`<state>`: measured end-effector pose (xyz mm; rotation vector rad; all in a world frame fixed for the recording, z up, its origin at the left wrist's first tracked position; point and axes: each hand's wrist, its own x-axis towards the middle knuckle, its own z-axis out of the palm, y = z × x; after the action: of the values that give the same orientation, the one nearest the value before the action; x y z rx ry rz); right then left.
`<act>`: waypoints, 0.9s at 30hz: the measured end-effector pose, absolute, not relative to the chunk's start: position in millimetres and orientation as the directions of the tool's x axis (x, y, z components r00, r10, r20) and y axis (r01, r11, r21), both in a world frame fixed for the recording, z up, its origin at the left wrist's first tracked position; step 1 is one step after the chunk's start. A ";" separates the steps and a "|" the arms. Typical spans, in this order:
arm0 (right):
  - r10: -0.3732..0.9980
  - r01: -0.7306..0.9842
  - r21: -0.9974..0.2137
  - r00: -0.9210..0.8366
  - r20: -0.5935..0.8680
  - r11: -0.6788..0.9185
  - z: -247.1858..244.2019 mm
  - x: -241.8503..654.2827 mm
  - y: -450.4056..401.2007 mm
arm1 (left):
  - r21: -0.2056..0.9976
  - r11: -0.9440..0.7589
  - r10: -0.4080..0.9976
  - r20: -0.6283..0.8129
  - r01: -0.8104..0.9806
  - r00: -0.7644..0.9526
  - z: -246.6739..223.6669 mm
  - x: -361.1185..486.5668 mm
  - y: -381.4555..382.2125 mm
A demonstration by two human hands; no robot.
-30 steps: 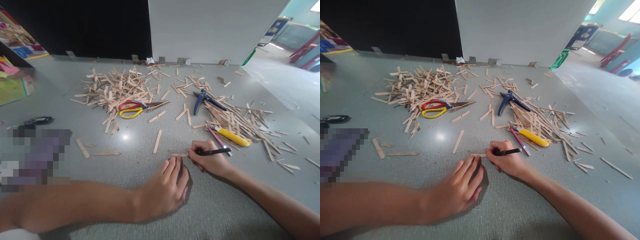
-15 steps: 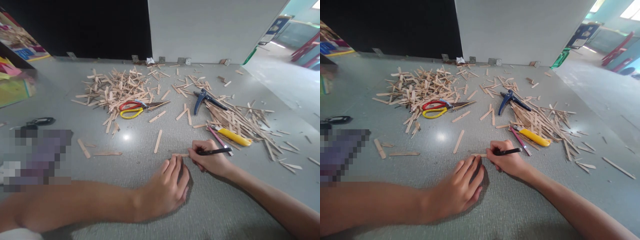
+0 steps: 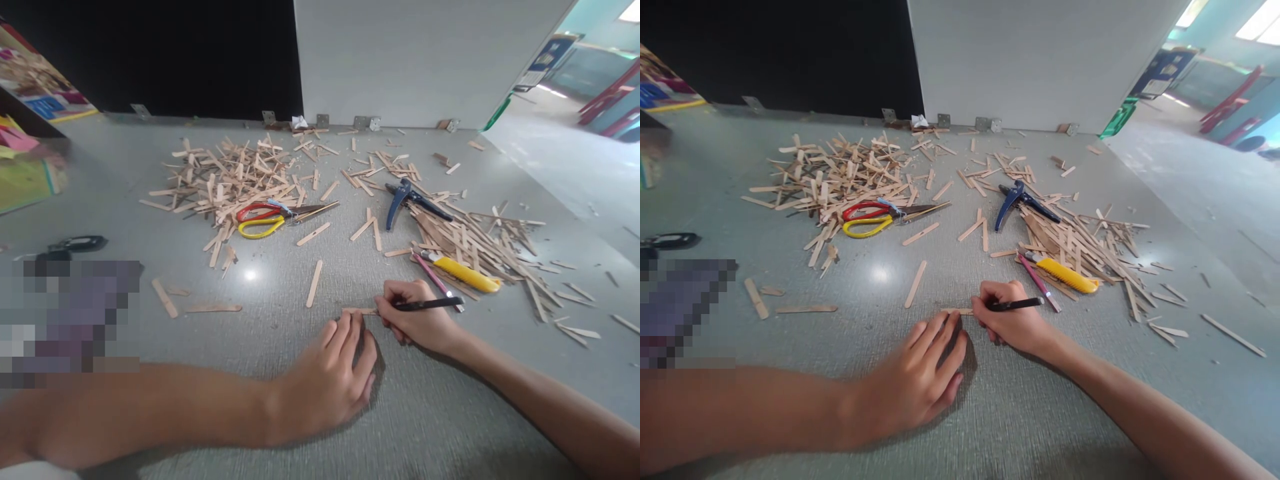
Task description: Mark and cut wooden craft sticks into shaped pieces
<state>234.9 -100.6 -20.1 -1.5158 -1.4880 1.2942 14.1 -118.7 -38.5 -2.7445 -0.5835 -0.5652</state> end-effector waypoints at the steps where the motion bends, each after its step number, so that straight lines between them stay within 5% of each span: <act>1: 0.971 0.335 -0.930 -0.125 -0.206 -0.154 -20.0 234.9 -100.8 | -0.184 -0.881 0.327 0.428 0.436 0.842 -38.5 14.2 -118.7; 27: 0.975 0.358 -0.927 -0.145 -0.170 -0.108 -20.6 235.8 -101.8 | -0.177 -0.884 0.329 0.424 0.434 0.844 -38.4 14.7 -117.8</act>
<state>235.8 -101.8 -20.6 -1.4958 -1.5369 1.2591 14.7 -117.8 -38.4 -2.7558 -0.5812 -0.5636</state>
